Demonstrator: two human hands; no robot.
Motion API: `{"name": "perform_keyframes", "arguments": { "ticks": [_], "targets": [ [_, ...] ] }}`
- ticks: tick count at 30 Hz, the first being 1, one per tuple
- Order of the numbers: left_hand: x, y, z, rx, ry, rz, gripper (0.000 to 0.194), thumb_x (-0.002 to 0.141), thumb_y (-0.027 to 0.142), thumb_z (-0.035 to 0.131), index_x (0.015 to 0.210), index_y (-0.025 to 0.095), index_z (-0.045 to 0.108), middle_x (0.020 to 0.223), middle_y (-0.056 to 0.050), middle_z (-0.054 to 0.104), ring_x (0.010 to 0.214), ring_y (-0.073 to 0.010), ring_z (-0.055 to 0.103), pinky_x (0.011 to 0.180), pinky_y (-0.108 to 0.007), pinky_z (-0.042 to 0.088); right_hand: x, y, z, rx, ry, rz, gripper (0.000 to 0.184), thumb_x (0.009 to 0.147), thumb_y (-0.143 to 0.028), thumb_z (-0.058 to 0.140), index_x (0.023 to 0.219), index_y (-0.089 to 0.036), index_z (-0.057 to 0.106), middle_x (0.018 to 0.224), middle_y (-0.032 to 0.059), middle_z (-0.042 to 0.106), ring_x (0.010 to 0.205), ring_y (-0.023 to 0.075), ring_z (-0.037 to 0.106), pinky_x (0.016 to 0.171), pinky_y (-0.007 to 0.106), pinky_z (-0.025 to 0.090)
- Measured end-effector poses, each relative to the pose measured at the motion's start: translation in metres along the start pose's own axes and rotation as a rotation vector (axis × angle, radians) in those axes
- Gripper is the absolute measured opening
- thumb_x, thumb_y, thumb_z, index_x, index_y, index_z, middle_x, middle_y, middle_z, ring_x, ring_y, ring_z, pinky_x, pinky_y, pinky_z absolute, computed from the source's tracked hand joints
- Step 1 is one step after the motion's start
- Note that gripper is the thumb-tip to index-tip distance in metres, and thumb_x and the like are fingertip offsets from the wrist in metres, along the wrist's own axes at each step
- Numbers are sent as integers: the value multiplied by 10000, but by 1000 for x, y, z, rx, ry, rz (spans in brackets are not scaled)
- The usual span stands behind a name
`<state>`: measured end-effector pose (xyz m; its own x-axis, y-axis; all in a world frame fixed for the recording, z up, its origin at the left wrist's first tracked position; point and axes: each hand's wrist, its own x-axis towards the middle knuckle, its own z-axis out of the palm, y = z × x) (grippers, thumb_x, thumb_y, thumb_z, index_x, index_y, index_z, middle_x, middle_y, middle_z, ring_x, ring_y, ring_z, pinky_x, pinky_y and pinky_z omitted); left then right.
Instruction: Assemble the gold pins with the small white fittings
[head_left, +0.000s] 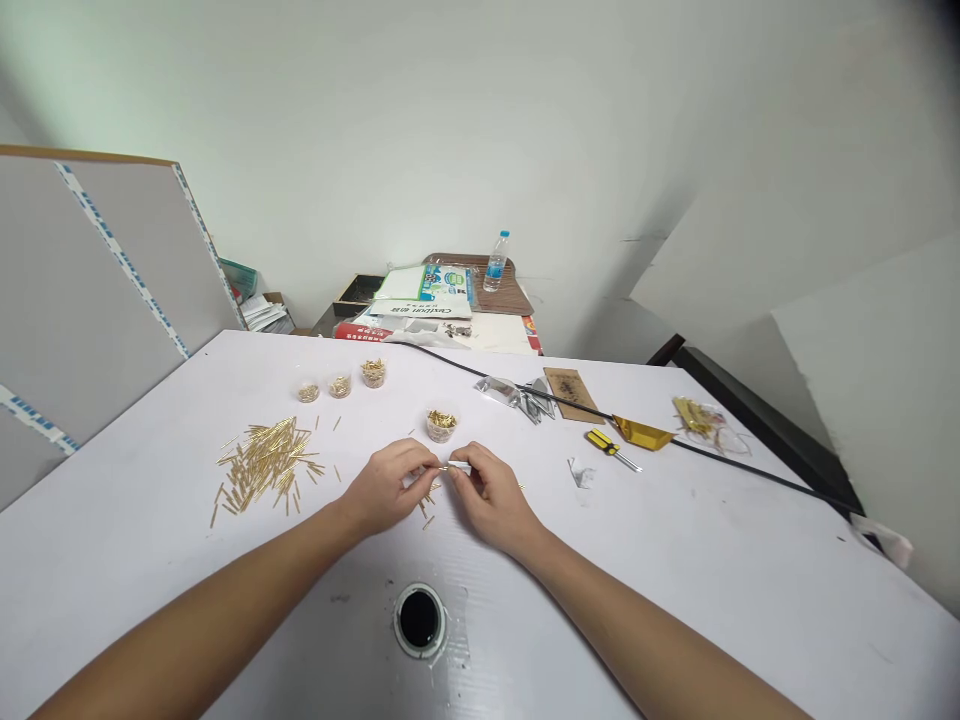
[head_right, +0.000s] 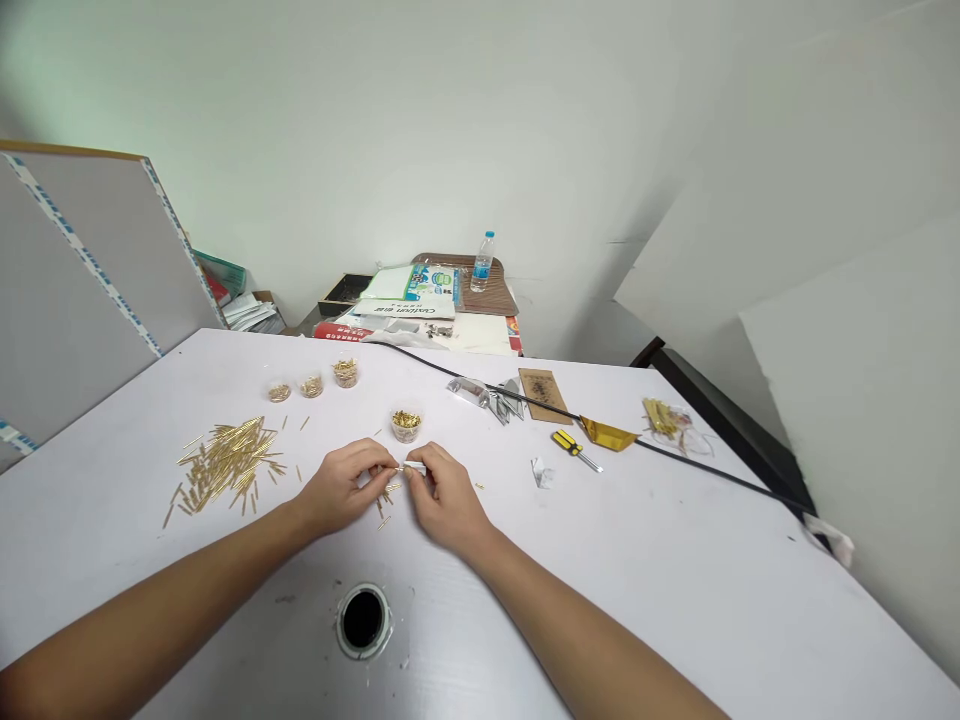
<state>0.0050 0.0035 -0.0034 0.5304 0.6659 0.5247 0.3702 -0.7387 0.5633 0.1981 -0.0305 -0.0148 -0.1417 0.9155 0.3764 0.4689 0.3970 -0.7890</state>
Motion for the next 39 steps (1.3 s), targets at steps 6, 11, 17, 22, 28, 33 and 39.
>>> {"name": "perform_keyframes", "arguments": {
  "ticks": [6, 11, 17, 22, 28, 33, 39],
  "targets": [
    [3, 1, -2, -25, 10, -79, 131, 945, 232, 569, 902, 197, 688, 864, -46, 711, 814, -156, 640, 771, -285, 503, 1, 2, 0, 63, 1, 35, 186, 947, -341, 531, 940, -205, 658, 830, 40, 627, 689, 172, 529, 627, 297, 419],
    [3, 2, -3, -39, 9, -64, 129, 939, 215, 574, 892, 194, 693, 873, -46, 721, 829, -159, 646, 789, -288, 502, 2, 3, 0, 91, 29, 42, 197, 944, -355, 542, 928, -200, 662, 840, 39, 633, 699, 169, 531, 638, 294, 417],
    [4, 5, -5, -28, 3, -92, 138, 937, 217, 566, 879, 195, 690, 846, -41, 713, 797, -152, 639, 746, -278, 498, 1, 1, 0, 78, 27, 33, 187, 942, -344, 544, 928, -200, 662, 824, 39, 632, 695, 169, 532, 630, 291, 420],
    [5, 4, -4, -33, -15, -93, 142, 934, 214, 560, 873, 197, 686, 841, -39, 706, 793, -153, 631, 741, -277, 486, 0, 0, 0, 59, 36, 26, 170, 938, -321, 549, 934, -199, 668, 824, 39, 644, 681, 165, 535, 622, 284, 425],
    [4, 4, -4, -49, -15, -95, 122, 936, 202, 569, 865, 196, 667, 830, -22, 691, 763, -138, 603, 711, -258, 464, 1, 2, 1, 82, 38, 58, 186, 927, -345, 557, 916, -201, 674, 838, 42, 662, 685, 170, 544, 620, 283, 423],
    [4, 1, -4, -25, -31, -89, 122, 943, 215, 569, 873, 194, 667, 822, -19, 684, 722, -132, 568, 711, -262, 455, 3, 3, 0, 136, 34, 127, 217, 904, -378, 564, 920, -192, 675, 825, 37, 669, 655, 164, 525, 611, 283, 419],
    [3, 1, -3, -14, -26, -82, 124, 943, 215, 571, 880, 194, 676, 805, -18, 674, 706, -131, 558, 699, -262, 450, 3, 1, 0, 123, 4, 113, 217, 905, -374, 556, 914, -193, 677, 817, 32, 665, 653, 161, 523, 606, 281, 415]
  ]
}}
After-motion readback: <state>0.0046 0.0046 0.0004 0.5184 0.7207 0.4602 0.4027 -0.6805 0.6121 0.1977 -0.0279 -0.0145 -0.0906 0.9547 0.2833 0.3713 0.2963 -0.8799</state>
